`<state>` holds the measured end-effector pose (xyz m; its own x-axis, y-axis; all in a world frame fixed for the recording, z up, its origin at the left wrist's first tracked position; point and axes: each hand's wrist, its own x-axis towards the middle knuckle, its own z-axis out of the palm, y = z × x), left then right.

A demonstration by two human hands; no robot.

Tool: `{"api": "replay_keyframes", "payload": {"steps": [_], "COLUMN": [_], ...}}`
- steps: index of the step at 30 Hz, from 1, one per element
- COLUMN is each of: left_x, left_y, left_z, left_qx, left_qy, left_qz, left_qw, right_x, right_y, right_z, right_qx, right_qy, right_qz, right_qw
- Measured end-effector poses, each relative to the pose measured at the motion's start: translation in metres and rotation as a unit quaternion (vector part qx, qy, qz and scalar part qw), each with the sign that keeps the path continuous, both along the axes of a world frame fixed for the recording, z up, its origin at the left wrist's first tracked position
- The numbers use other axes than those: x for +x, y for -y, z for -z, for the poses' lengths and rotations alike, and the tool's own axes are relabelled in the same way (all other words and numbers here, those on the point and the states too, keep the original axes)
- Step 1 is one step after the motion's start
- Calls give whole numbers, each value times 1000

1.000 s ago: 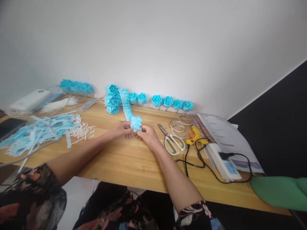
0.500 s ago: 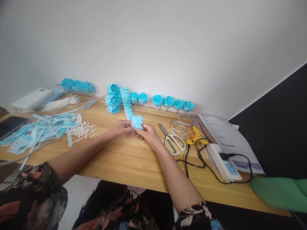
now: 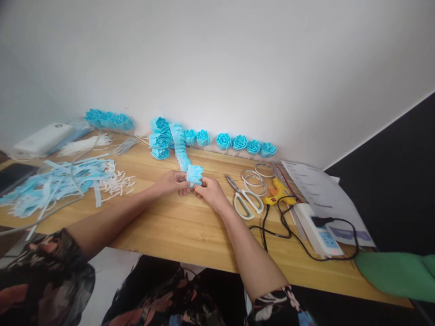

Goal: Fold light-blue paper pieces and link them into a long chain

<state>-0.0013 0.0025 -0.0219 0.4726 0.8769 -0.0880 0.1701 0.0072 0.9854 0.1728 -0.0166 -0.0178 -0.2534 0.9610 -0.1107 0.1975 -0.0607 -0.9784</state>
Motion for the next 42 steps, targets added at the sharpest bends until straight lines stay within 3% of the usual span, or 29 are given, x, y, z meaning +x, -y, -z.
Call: {"api": "replay_keyframes", "payload": {"steps": [8, 24, 35, 42], "left_x": [-3, 3, 1, 3], "left_y": [-3, 1, 0, 1], "left_z": [2, 2, 0, 1], "left_qx": [8, 2, -3, -3], "left_qy": [3, -6, -9, 0], "left_qz": [-14, -26, -35, -21], "left_qw": [1000, 1000, 999, 1000], "right_x": [3, 0, 4, 2], "right_y": [0, -3, -2, 0], "right_z": [-4, 7, -1, -2], "right_qx": [-18, 22, -21, -10], "right_qy": [-69, 11, -52, -22], "right_qz": [-21, 3, -8, 4], "right_qw": [997, 1000, 998, 1000]}}
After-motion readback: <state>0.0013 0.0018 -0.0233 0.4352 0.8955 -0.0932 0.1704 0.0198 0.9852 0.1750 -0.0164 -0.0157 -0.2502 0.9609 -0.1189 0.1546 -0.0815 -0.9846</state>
